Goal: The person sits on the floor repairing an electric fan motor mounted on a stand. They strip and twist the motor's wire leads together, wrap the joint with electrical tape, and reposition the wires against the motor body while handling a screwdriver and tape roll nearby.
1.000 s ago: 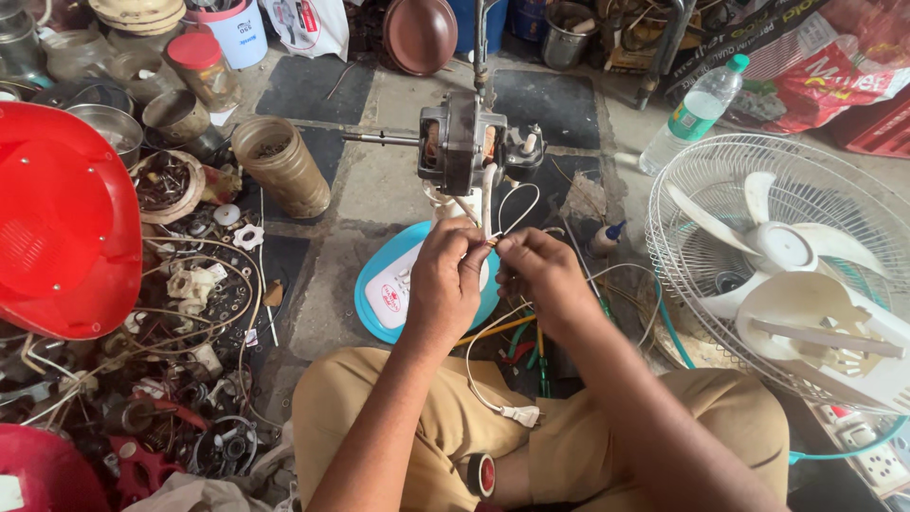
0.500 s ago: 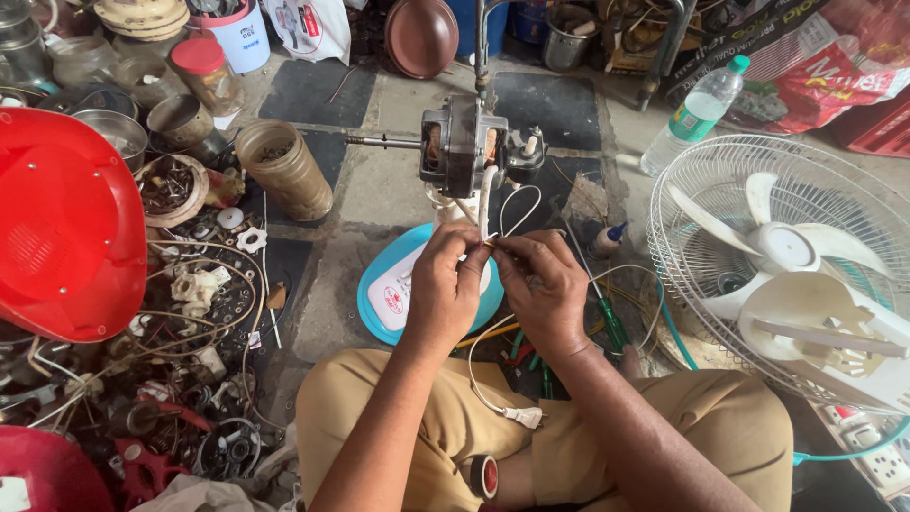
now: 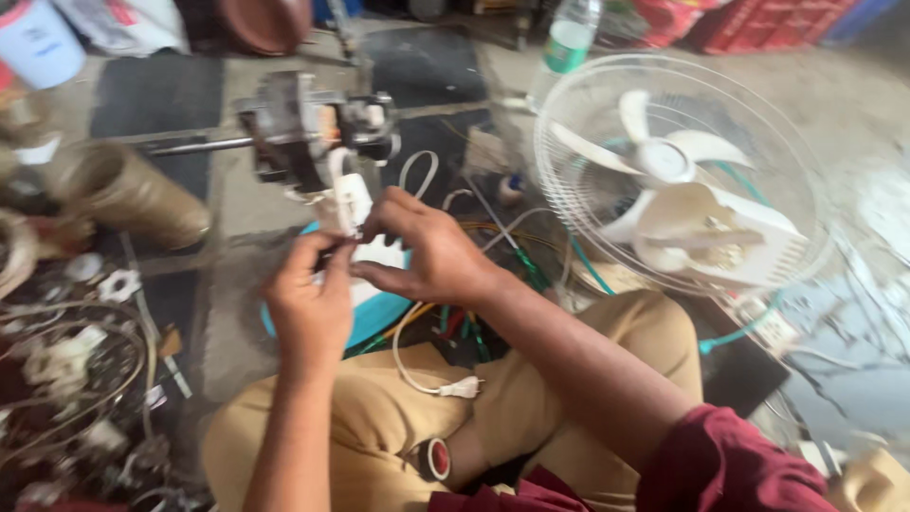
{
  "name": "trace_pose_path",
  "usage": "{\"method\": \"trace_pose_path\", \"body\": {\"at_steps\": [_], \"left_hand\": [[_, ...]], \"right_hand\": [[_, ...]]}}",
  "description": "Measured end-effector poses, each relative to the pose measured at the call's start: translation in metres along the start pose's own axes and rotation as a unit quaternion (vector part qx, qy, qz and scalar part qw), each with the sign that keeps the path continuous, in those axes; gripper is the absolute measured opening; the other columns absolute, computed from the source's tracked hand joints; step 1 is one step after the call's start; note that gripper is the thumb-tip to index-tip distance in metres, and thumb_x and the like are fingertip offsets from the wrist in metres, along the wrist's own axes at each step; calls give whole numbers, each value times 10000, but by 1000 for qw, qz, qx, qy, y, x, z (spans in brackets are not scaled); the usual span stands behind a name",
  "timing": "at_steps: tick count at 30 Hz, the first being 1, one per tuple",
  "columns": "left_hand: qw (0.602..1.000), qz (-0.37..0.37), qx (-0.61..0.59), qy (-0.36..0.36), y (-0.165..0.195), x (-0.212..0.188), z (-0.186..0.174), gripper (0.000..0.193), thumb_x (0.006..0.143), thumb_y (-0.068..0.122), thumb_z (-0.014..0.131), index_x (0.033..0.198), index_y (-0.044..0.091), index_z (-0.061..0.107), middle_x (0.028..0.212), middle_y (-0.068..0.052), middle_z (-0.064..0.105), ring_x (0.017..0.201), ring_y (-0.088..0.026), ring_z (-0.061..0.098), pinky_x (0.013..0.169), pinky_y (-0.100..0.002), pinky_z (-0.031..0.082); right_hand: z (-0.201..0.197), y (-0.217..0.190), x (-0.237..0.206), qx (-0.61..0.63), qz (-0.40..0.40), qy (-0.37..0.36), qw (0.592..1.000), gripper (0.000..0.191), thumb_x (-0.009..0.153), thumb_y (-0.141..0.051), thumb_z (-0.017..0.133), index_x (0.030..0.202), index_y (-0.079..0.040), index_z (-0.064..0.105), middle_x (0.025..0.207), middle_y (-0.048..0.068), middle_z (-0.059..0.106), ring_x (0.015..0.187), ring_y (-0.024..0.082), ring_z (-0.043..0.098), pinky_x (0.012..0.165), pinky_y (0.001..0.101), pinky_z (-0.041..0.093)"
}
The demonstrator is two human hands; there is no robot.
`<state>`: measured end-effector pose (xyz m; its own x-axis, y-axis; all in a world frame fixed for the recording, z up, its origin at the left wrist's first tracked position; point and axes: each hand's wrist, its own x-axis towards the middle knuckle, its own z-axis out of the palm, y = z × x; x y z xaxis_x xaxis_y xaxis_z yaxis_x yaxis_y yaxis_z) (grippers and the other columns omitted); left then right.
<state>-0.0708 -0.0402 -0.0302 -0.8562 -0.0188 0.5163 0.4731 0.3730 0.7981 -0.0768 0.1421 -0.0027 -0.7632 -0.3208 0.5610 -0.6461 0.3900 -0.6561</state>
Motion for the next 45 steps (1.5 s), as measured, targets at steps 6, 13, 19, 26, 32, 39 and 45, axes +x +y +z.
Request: {"method": "trace_pose_path", "body": {"at_steps": [6, 13, 19, 26, 32, 39, 45], "left_hand": [[998, 40, 51, -15, 4, 4, -6, 100, 971, 7, 752, 1055, 19, 698, 1032, -101, 753, 916, -210, 745, 816, -330, 581], [996, 68, 46, -17, 8, 7, -16, 106, 936, -25, 712, 1030, 22, 706, 1014, -111, 739, 927, -250, 736, 815, -339, 565], [1000, 10, -18, -12, 6, 10, -10, 130, 949, -32, 660, 1051, 22, 719, 983, -103, 756, 883, -232, 755, 786, -321, 577], [999, 16, -44, -18, 6, 13, -5, 81, 952, -12, 654, 1010, 18, 702, 979, -102, 739, 874, -227, 746, 750, -309, 577], [996, 73, -35, -41, 2, 15, -1, 36, 969, -6, 642, 992, 21, 645, 1019, -106, 718, 954, -278, 692, 799, -351, 558], [997, 30, -57, -46, 1, 15, 1, 48, 993, 23, 625, 1021, 28, 664, 999, -110, 734, 941, -267, 727, 789, -350, 575], [993, 3, -104, -49, 2, 12, 5, 58, 999, 15, 624, 1040, 19, 664, 1003, -106, 756, 956, -232, 764, 799, -322, 592]], "right_hand": [[-2, 1, 3, -40, -8, 18, 999, 175, 861, -92, 803, 979, -61, 678, 997, 96, 629, 959, 305, 675, 832, 402, 561], [-4, -2, 0, -129, -61, 64, 988, 212, 842, -12, 756, 1045, -38, 704, 1090, 122, 677, 983, 336, 687, 843, 412, 571], [0, -1, 4, -143, -30, 65, 987, 185, 870, 24, 720, 1044, -35, 698, 1053, 138, 668, 955, 352, 681, 808, 420, 564], [25, -3, -22, -66, 113, 176, 976, 133, 900, 24, 718, 1013, -29, 673, 956, 87, 661, 754, 185, 690, 668, 297, 554], [55, -3, -27, -34, 139, 197, 970, 242, 847, -41, 805, 1071, -20, 716, 869, 62, 662, 672, 107, 630, 611, 261, 514], [55, -4, -16, -44, 124, 239, 962, 125, 924, -8, 764, 1039, -25, 717, 911, 57, 686, 705, 108, 639, 645, 250, 521], [53, -4, -17, -58, 113, 219, 967, 170, 897, -5, 757, 1060, -14, 711, 943, 66, 694, 719, 120, 661, 648, 261, 540]]}}
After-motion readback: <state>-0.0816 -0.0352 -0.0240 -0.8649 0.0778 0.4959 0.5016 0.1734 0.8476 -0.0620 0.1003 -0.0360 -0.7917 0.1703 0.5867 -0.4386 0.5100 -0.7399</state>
